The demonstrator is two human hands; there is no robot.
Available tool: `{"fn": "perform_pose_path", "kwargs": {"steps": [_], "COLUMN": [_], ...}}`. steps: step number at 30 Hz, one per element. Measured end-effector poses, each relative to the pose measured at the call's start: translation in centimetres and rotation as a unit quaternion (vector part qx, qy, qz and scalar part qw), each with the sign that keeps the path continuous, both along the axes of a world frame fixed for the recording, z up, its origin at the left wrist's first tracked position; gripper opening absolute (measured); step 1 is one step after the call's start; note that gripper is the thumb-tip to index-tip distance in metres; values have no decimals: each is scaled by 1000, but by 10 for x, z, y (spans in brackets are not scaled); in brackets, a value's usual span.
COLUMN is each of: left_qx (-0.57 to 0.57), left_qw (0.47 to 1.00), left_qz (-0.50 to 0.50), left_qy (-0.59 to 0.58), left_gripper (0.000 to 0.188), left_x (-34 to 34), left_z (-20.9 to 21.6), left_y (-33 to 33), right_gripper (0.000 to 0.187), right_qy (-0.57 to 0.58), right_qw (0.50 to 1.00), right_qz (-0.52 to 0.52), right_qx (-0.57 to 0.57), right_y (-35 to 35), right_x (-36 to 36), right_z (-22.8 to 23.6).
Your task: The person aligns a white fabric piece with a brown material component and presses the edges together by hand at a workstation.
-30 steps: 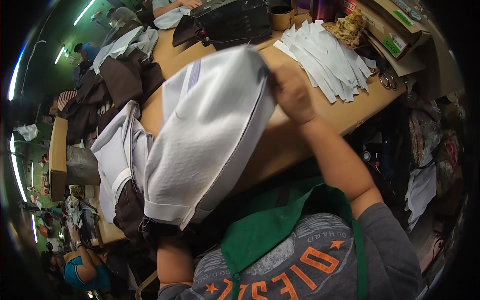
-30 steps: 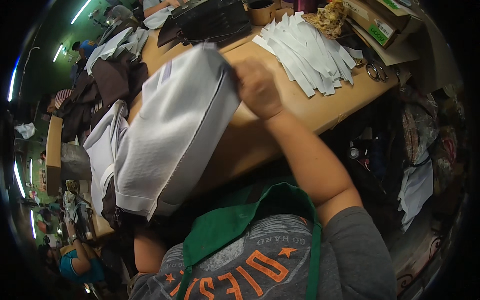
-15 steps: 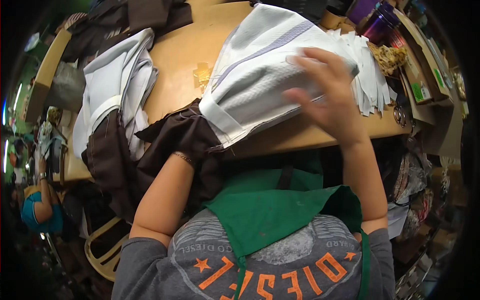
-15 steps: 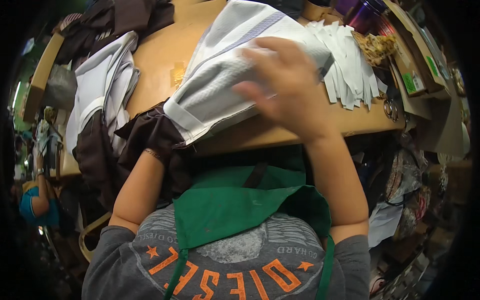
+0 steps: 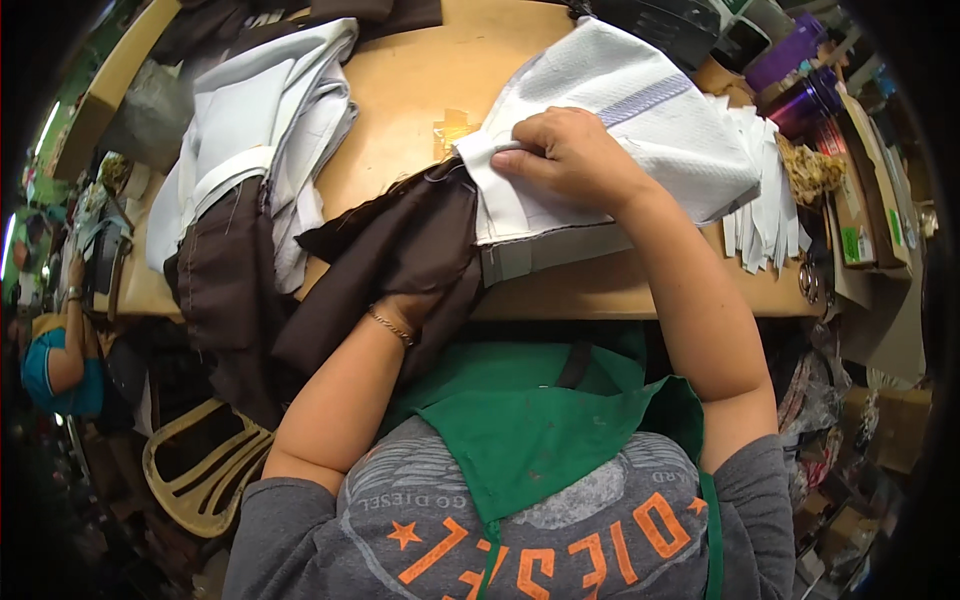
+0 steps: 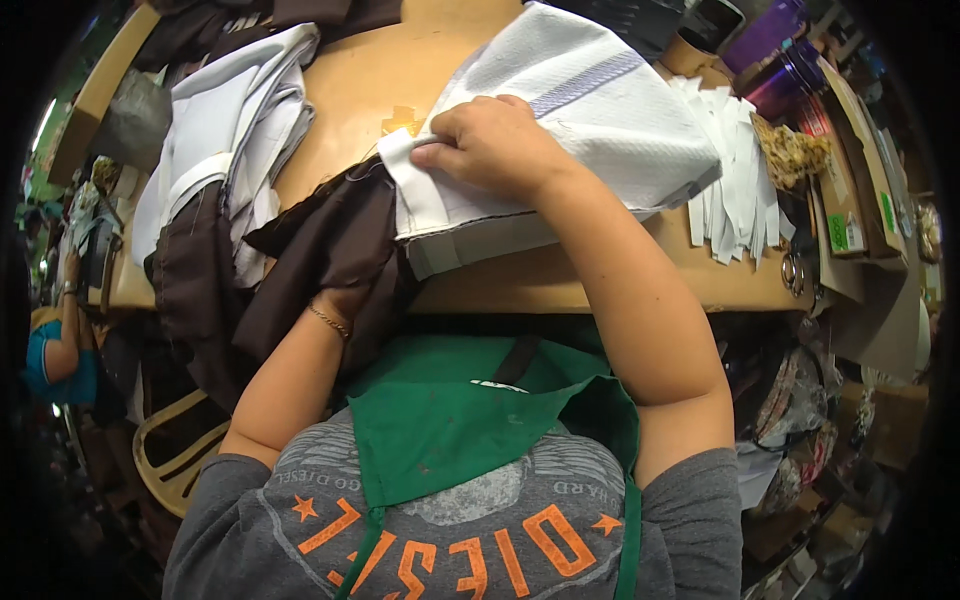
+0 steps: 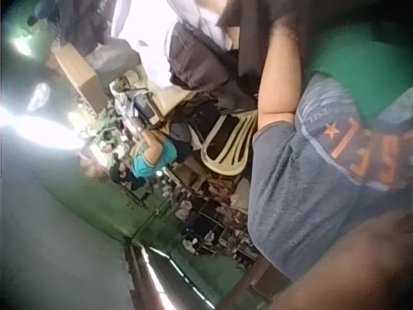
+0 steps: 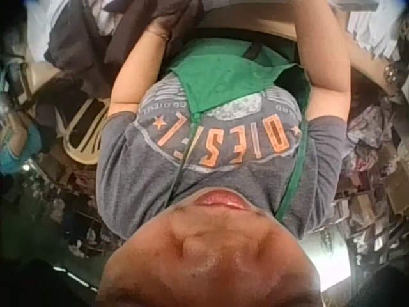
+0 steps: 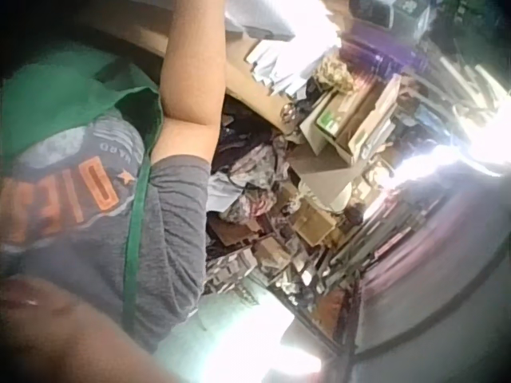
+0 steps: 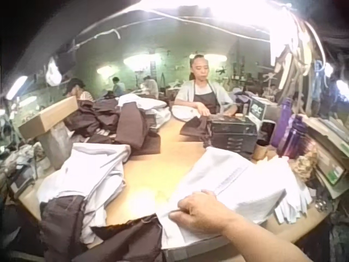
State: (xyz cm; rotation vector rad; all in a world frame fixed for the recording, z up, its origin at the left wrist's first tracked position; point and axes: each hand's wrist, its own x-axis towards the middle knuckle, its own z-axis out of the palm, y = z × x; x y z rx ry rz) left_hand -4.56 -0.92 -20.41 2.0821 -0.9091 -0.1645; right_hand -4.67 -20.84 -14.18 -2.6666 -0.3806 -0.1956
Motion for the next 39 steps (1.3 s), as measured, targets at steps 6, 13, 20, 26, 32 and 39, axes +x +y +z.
{"fn": "perform_pose_path", "kwargs": {"steps": [6,13,20,26,32,39], "left_qx": [-47,-376,-199,-106,-262,-236], "left_qw": [985,736,918,966,893,847], "left_qz": [-145,-176,-67,-64,-47,-83], "left_qy": [-74,535,336,229,364,469], "left_gripper": [60,69,37,30,30,41], "left_x": [8,-4,-26,-27,-27,-22], "left_z": [-7,17,5,18,2,-13], "left_y": [28,25,7,16,16,18], "right_gripper": [35,30,17,14,14,13], "right_qy": [22,-60,-192,62,83,90], "right_qw": [1000,995,981,989,986,985], "right_qz": [-1,11,-3,118,100,100], "right_qx": [-15,-74,-19,58,107,110], "right_y": [-4,1,-9,-28,-36,-38], "right_x": [-4,-15,-36,-73,-74,-75], "right_z": [2,6,23,32,26,24]}}
